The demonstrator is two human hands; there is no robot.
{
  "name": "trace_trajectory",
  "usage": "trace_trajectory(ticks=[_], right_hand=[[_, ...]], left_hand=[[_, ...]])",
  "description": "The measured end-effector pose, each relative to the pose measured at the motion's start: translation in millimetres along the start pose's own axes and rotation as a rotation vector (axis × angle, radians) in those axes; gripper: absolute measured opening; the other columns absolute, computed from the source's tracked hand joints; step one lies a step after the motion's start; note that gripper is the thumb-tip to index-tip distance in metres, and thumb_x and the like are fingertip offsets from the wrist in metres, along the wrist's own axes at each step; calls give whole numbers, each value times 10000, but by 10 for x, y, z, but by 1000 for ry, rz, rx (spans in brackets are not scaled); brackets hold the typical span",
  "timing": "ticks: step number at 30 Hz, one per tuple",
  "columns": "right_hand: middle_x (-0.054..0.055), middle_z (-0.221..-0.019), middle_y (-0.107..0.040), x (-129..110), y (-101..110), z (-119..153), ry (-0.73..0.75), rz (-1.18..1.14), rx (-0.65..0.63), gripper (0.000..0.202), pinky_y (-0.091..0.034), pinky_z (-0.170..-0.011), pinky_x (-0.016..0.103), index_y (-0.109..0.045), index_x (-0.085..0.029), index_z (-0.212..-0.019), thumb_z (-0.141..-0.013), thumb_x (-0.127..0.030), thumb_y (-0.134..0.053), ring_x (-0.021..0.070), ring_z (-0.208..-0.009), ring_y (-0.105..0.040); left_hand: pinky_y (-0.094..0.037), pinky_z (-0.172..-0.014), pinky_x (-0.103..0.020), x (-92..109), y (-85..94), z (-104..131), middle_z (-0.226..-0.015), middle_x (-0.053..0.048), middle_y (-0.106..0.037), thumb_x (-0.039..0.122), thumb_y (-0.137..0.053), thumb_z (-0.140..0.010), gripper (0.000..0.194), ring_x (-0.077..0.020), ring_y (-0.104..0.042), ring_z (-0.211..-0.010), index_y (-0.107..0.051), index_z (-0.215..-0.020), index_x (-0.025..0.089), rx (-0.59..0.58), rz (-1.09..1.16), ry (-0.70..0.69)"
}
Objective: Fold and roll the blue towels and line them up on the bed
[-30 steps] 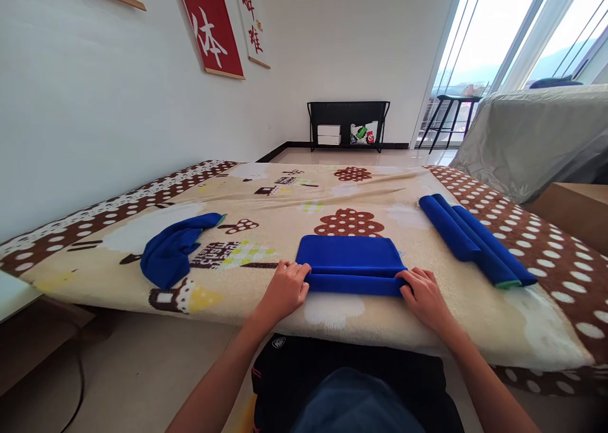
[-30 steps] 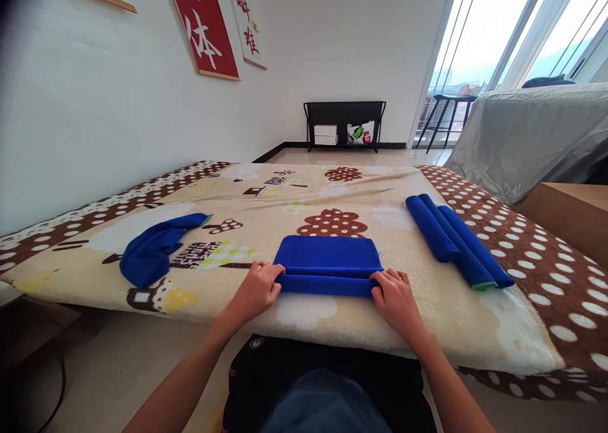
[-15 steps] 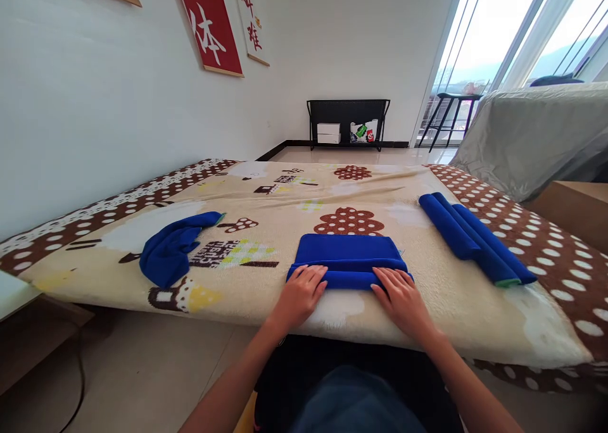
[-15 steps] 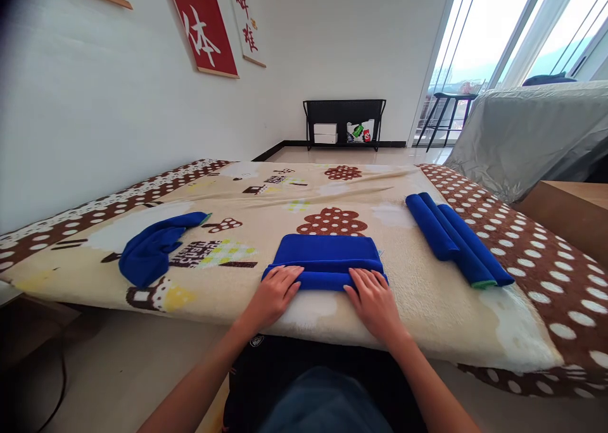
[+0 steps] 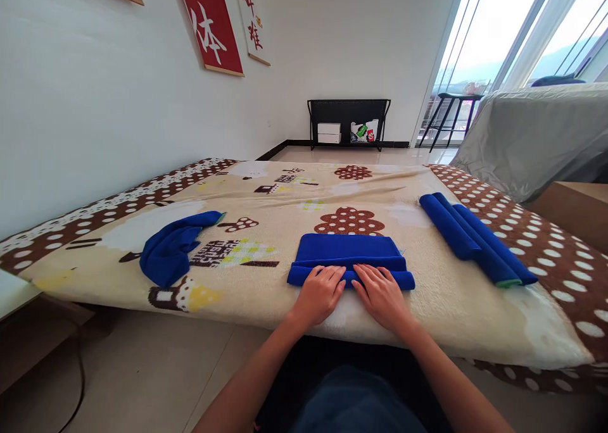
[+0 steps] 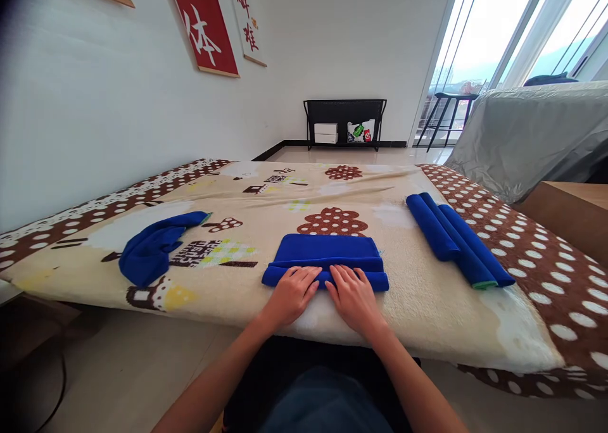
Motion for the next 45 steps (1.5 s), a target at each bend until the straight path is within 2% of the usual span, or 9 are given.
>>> trace_trajectory(ticks=[6,10,15,20,25,31,36,42,45], right_hand=[[78,-1307,-635,632,81,337,-152,125,37,429,-342,-1049,406,-605,-187,-1261,-1009,-459,-387,220,-1228,-566],[65,-1254,-666,771,149,413,-183,131,25,430,-306,-1070,425,-649,-205,-1190,-1013,-469,-359,232,-1224,-564],[66,-1048,-721,959,187,62,-381,20,-89,459,-371,-965,393,-704,-228,-929,-993,-508,-345,246,-1088,-607],[108,-1001,-710,1490,-33,-530,-537,-31,-143,390,-429,-788,322,-672,-163,-1094,-965,-417,-405,219,-912,-641],[43,-864,-709,1765,-329,-853,-484,-121,-257,275,-418,-685,240,-693,-184,-1048,-829,-341,-634,153,-776,-632],[37,-929,-677,1775,-375,-877,-398,-144,-196,128,-418,-740,246,-670,-201,-899,-803,-278,-637,152,-847,-604],[63,-1025,-640,1765,-344,-914,-413,-111,-84,167,-440,-773,286,-615,-198,-984,-869,-298,-546,175,-895,-593],[156,-1127,-609,1636,-276,-920,-410,-28,-49,283,-423,-925,429,-594,-165,-1124,-911,-311,-478,295,-1098,-542],[191,-1327,-534,1470,-257,-925,-335,-22,-91,428,-338,-1046,508,-514,-169,-1327,-934,-320,-439,328,-1262,-454]], left_hand=[[-342,-1079,-432,-583,206,402,-1323,-90,-639,303,-361,-1032,366,-226,-551,-1251,-582,-1291,168,72,-79,178],[-262,-1095,-510,-598,278,468,-1240,-95,-683,311,-393,-1017,329,-275,-556,-1224,-637,-1201,190,132,-174,225],[-310,-1029,-477,-668,366,153,-1069,-60,-727,319,-385,-1011,328,-241,-608,-1065,-691,-952,218,110,-67,319],[-427,-919,-389,-1283,306,-368,-1017,-88,-708,302,-537,-914,235,-248,-620,-1019,-682,-1055,182,99,13,479],[-482,-850,-317,-1688,20,-673,-911,-66,-690,272,-676,-789,198,-217,-642,-909,-703,-959,175,0,83,451],[-499,-792,-299,-1807,-98,-779,-863,-37,-681,205,-671,-742,74,-189,-637,-829,-662,-811,182,22,137,465],[-508,-747,-289,-1849,-49,-878,-895,-33,-678,239,-616,-810,105,-168,-637,-789,-630,-894,176,76,128,531],[-437,-967,-456,-1701,-40,-871,-1164,-148,-627,179,-554,-848,238,-294,-574,-1129,-631,-1072,167,104,11,552],[-331,-1083,-493,-1516,-60,-869,-1365,-178,-536,183,-469,-906,375,-310,-458,-1309,-571,-1266,163,41,-6,447]])
Point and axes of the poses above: each hand's wrist, its own z-axis away from the middle knuckle, its own y-axis out of the back of the hand, x = y × z, the point moved 2 cm from there along -z, towards the middle knuckle
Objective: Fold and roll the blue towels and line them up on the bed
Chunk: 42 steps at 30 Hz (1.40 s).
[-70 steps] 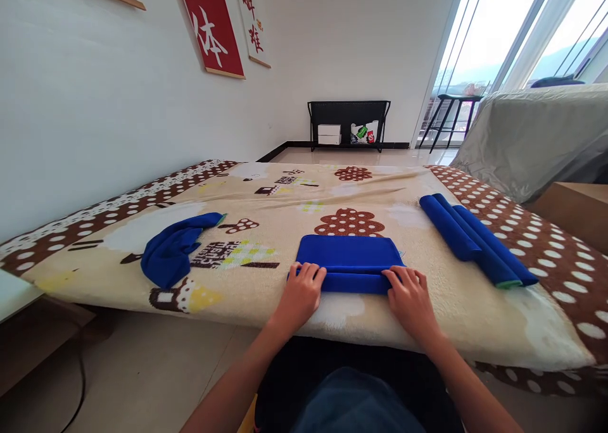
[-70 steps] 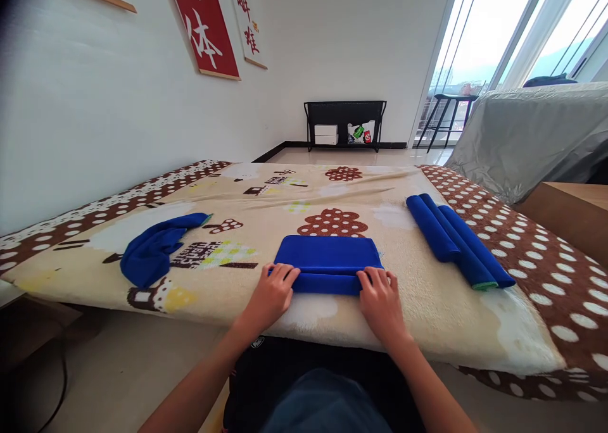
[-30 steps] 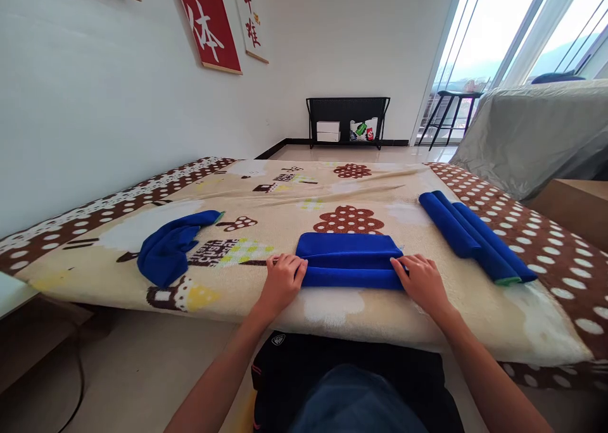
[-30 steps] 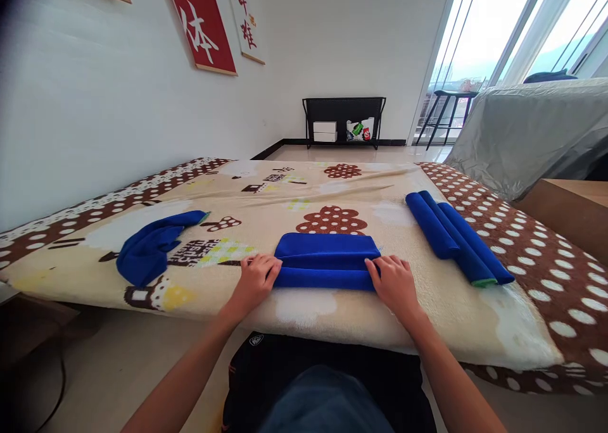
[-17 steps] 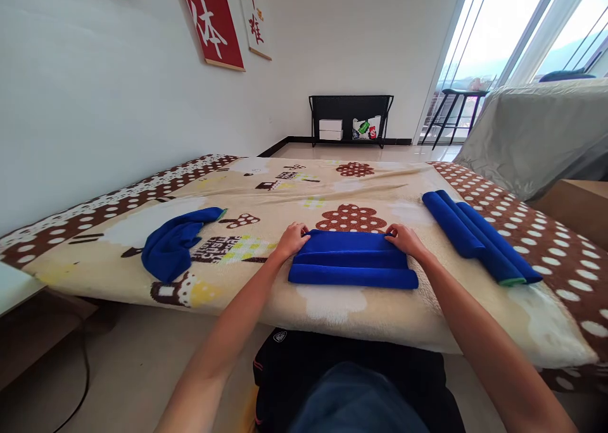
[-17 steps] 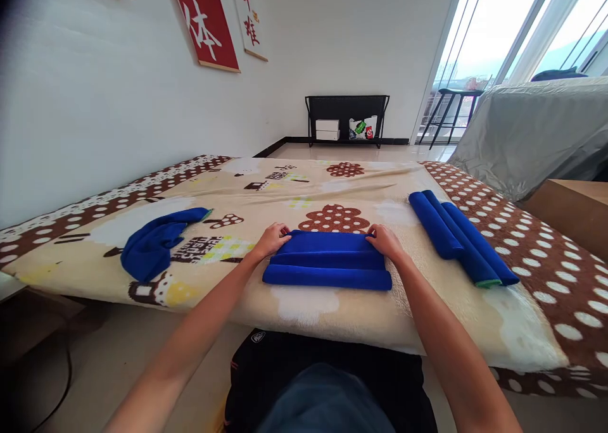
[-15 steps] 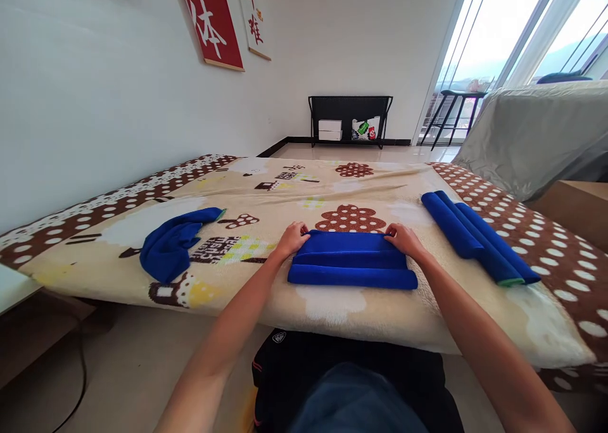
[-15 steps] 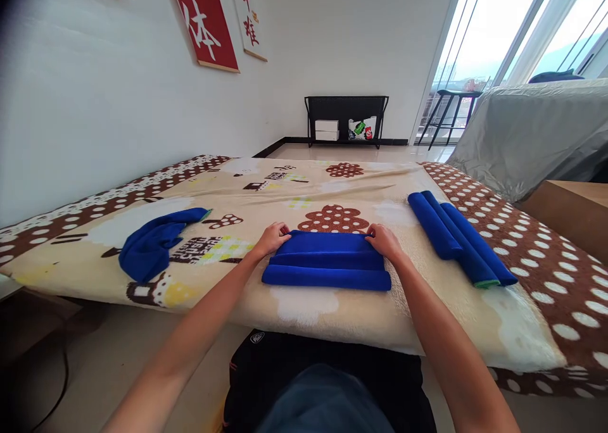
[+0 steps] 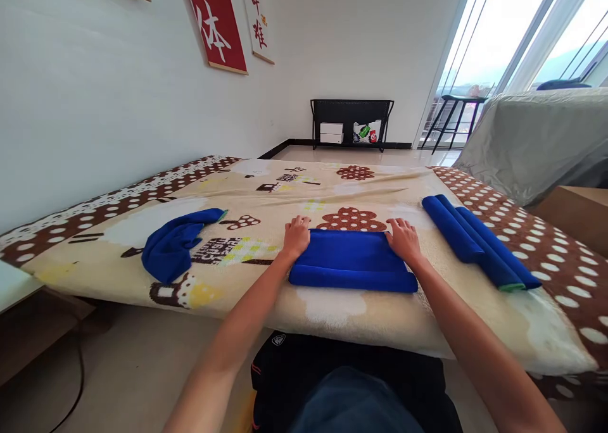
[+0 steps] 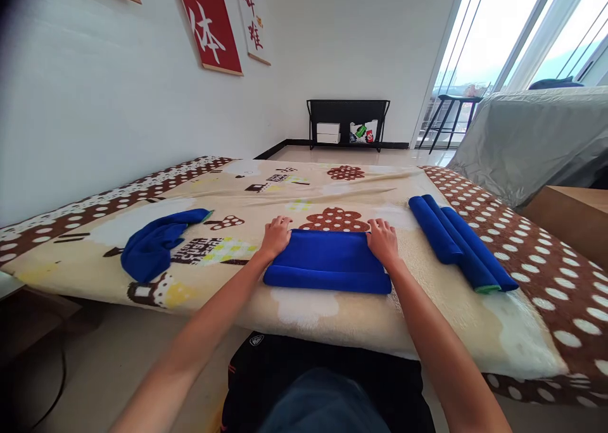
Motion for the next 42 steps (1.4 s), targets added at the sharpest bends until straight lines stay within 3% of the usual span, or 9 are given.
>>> trace_trajectory(ticks=[4,9,13,17,22,26,32,39,42], right_hand=[[33,-1508,-437,-232,-101,84,230,-41,-222,584,-294,-1142,393,-409,-346,-1464,-919,-544,-478,225,-1386,-388],[23,-1585,-314,-80,-168,214,245,-32,-378,683,-266,-1173,439,-381,-362,-1493,-894,-689,-401,240,-1452,-319],[51,-1556,-368,273,-35,337,143,-11,-309,547,-239,-1170,514,-412,-337,-1474,-980,-535,-289,237,-1453,-321],[92,-1520,-423,404,198,571,80,-14,-169,470,-255,-1140,550,-478,-298,-1417,-998,-389,-286,246,-1419,-377],[74,-1322,-596,112,501,1133,298,-117,-34,344,-369,-1062,427,-609,-286,-1245,-970,-374,-423,222,-1228,-543],[64,-1259,-619,-104,508,1446,470,-32,-51,398,-385,-1024,402,-576,-274,-1300,-911,-272,-490,221,-1137,-570],[78,-1153,-667,-167,345,1291,427,56,-2,379,-377,-988,393,-607,-194,-1221,-873,-171,-457,226,-1077,-587],[36,-955,-703,-231,400,1088,351,68,-56,301,-397,-916,369,-644,-219,-1095,-876,-169,-444,185,-892,-620],[93,-1039,-693,-363,359,1095,298,114,1,300,-374,-946,440,-667,-216,-1074,-881,-164,-444,244,-975,-608]], left_hand=[[-262,-1162,-353,188,-84,80,-1543,-24,-420,439,-521,-928,492,-210,-359,-1421,-501,-1401,303,-230,13,-237],[-206,-1182,-465,-29,-102,138,-1602,-24,-311,614,-442,-927,618,-245,-291,-1470,-402,-1482,347,-373,-26,-236],[-183,-1167,-545,-277,78,195,-1584,-78,-345,490,-373,-989,519,-264,-283,-1473,-418,-1472,305,-300,-62,-136],[-241,-1156,-491,-205,410,478,-1560,-117,-384,355,-329,-1010,470,-245,-330,-1448,-442,-1449,230,-151,-54,-116],[-333,-1109,-380,194,777,1233,-1359,-70,-588,313,-435,-971,361,-221,-507,-1278,-574,-1301,263,-73,-10,-436],[-344,-1083,-428,359,712,1575,-1336,-94,-582,169,-507,-865,504,-263,-510,-1237,-521,-1363,247,-148,-135,-519],[-375,-1008,-455,374,459,1406,-1229,-133,-614,79,-497,-807,508,-293,-538,-1157,-536,-1303,184,-92,-259,-455],[-429,-877,-433,469,571,1208,-904,-113,-669,123,-473,-824,304,-285,-607,-893,-604,-1095,163,-149,-311,-387],[-429,-872,-461,600,557,1184,-892,-134,-672,106,-454,-825,256,-303,-615,-896,-633,-995,173,-113,-392,-344]])
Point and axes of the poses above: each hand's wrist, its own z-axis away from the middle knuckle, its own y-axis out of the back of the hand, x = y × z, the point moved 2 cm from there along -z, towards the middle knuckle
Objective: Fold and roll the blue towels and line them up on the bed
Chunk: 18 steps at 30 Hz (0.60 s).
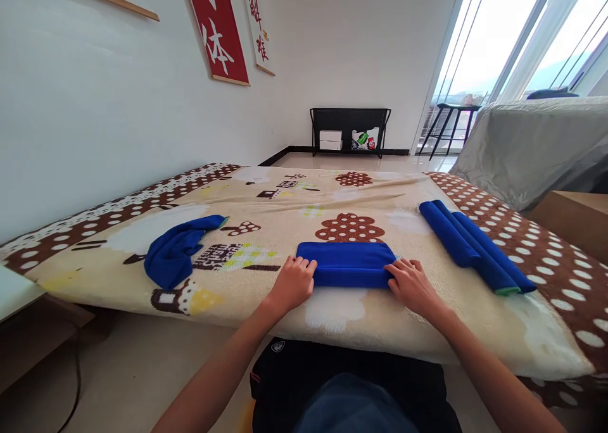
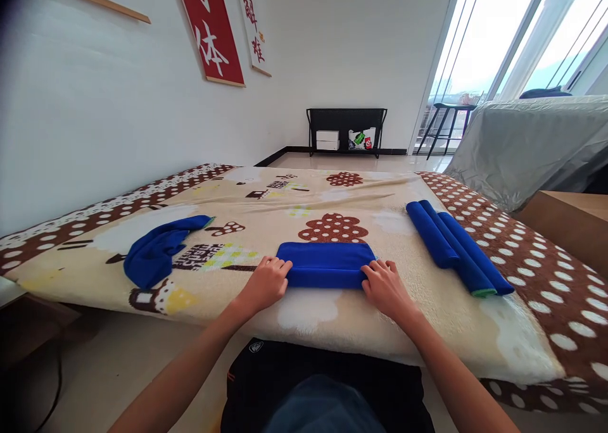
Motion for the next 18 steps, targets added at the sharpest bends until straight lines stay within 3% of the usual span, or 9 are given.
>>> trace_trajectory(ticks=[2,4,8,13,18], right_hand=[[132,-1202,-650,-178,-58,-23,-14,34,79,389,-352,-993,478,-643,-209,-1191,-871,-126,-437,285,-1109,-573],[112,-1330,-595,-396,-143,-49,54,16,128,483,-345,-1046,459,-581,-217,-1315,-877,-96,-417,268,-1218,-534],[66,-1478,-481,-607,-268,-91,182,-87,92,508,-336,-1116,418,-424,-217,-1466,-960,-201,-392,218,-1373,-433],[77,-1498,-456,-224,-206,-14,123,-117,28,557,-341,-1138,454,-325,-244,-1522,-984,-351,-419,221,-1394,-419],[86,-1483,-474,171,-196,165,89,-121,19,592,-340,-1136,450,-321,-235,-1515,-939,-288,-443,213,-1377,-440]], left_hand=[[-411,-942,-471,158,-21,-53,-1065,-151,-671,99,-465,-822,340,-312,-602,-1033,-624,-1112,179,75,10,-14],[-381,-1029,-452,354,-88,-104,-1272,-142,-618,117,-477,-841,460,-293,-555,-1188,-554,-1288,193,128,99,-104],[-305,-1137,-445,546,-260,-157,-1457,-132,-509,258,-439,-958,485,-263,-436,-1368,-442,-1438,189,128,232,-213],[-286,-1152,-474,157,-328,-29,-1453,-123,-519,378,-432,-991,515,-253,-458,-1356,-389,-1486,241,105,235,-98],[-298,-1145,-474,-247,-326,180,-1479,-136,-488,255,-490,-913,538,-263,-446,-1366,-430,-1444,196,99,242,-45]])
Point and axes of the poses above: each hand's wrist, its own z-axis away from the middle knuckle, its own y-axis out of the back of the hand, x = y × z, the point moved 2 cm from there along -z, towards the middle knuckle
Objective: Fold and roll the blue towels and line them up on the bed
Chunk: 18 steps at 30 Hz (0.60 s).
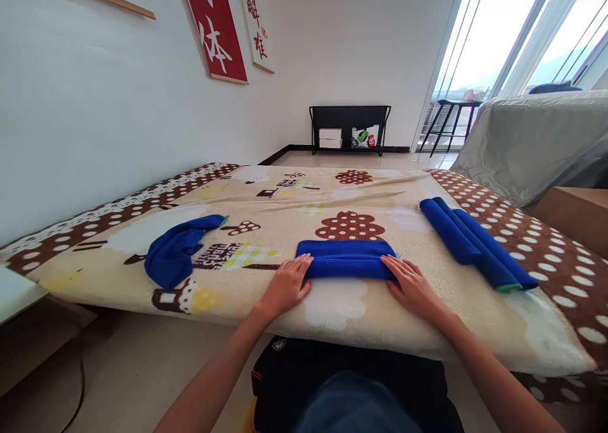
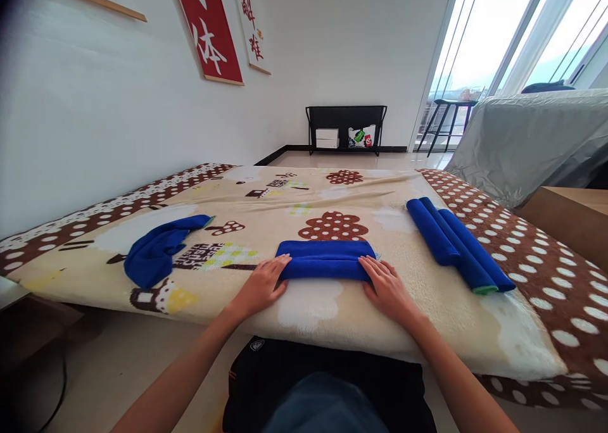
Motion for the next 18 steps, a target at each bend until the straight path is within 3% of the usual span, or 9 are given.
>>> trace_trajectory(ticks=[7,11,15,18], right_hand=[[123,-1422,-505,78,17,-91,-99,177,43,380,-306,-1061,485,-584,-218,-1222,-856,-230,-486,282,-1331,-437],[115,-1299,-567,11,105,-185,-116,177,24,268,-307,-1017,476,-642,-208,-1047,-853,-216,-456,273,-1212,-487],[70,-1190,-626,-30,177,-203,-109,116,-27,215,-329,-992,450,-650,-218,-868,-860,-209,-435,234,-1108,-536],[104,-1242,-621,-139,152,-261,-144,134,4,247,-305,-1019,495,-662,-207,-957,-853,-182,-439,266,-1150,-530]], left_hand=[[-290,-1091,-527,-25,49,-41,-1482,-174,-461,126,-514,-790,498,-327,-418,-1363,-549,-1283,188,41,-159,31],[-331,-1018,-506,-1,156,-109,-1202,-150,-635,124,-496,-800,362,-318,-546,-1162,-605,-1137,195,11,-168,38],[-362,-956,-475,-16,267,-147,-969,-99,-686,142,-482,-806,231,-282,-605,-959,-616,-985,199,-62,-76,63],[-344,-967,-517,97,247,-222,-960,-134,-691,114,-448,-823,259,-309,-609,-964,-629,-997,178,-37,-171,115]])
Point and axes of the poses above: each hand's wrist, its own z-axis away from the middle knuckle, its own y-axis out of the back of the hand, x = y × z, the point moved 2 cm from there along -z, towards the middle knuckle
